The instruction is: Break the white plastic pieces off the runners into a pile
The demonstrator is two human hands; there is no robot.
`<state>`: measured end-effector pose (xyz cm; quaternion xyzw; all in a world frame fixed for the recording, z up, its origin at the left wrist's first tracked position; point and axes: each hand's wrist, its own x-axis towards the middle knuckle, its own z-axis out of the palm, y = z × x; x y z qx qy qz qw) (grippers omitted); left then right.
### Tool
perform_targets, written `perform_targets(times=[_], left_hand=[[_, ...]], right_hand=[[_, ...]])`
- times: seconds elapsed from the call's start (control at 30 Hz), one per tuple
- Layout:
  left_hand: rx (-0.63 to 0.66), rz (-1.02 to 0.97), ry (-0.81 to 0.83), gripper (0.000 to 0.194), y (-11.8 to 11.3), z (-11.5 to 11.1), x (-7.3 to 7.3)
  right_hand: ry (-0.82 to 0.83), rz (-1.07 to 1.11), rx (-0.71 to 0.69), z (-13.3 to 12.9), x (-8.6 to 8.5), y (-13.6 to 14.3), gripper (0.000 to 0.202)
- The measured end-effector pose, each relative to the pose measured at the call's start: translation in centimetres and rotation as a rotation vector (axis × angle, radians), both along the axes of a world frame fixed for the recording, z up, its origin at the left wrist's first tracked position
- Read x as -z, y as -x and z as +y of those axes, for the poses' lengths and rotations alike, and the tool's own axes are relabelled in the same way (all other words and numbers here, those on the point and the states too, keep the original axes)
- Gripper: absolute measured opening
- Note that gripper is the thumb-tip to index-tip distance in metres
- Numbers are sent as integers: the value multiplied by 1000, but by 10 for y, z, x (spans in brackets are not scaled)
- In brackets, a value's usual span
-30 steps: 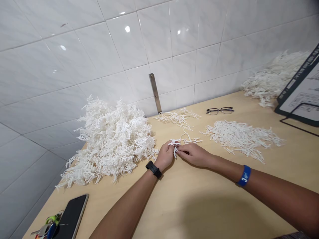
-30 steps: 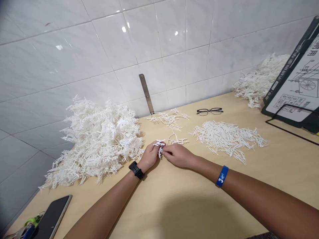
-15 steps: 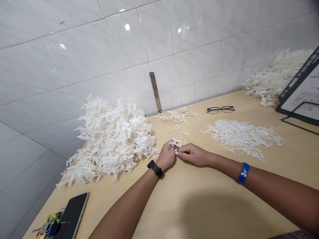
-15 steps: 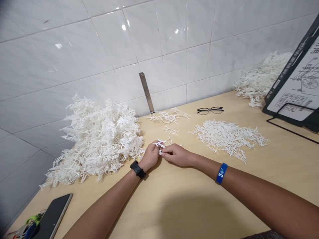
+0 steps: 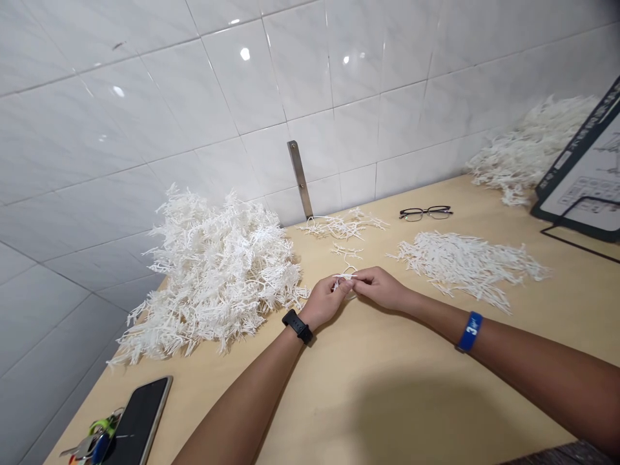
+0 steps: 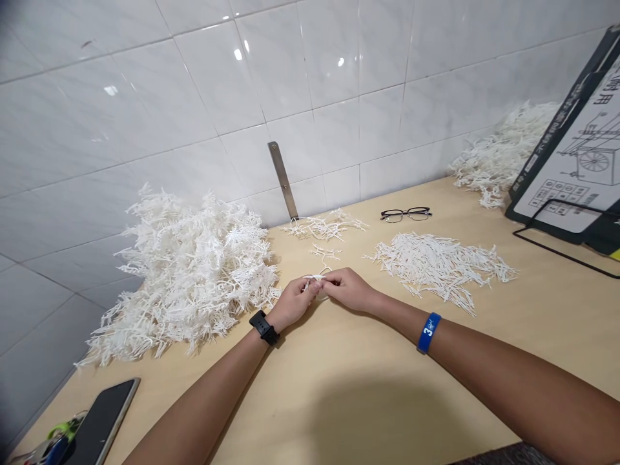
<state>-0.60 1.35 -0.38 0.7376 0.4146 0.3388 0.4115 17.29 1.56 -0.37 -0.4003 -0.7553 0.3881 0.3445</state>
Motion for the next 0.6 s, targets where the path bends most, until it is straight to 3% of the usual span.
perform_targets(times=[0.23, 0.4, 0.6], left_hand=[[-26, 63, -83, 36, -6, 0, 3], [-31, 37, -6, 33, -6, 5, -1], [-50, -61, 137, 38, 3, 0, -4]], right_hand=[[-172, -209, 173, 1, 2, 3, 24], [-367, -426, 271, 2, -4, 8, 21], [-148, -450, 714, 37, -12, -45, 19]])
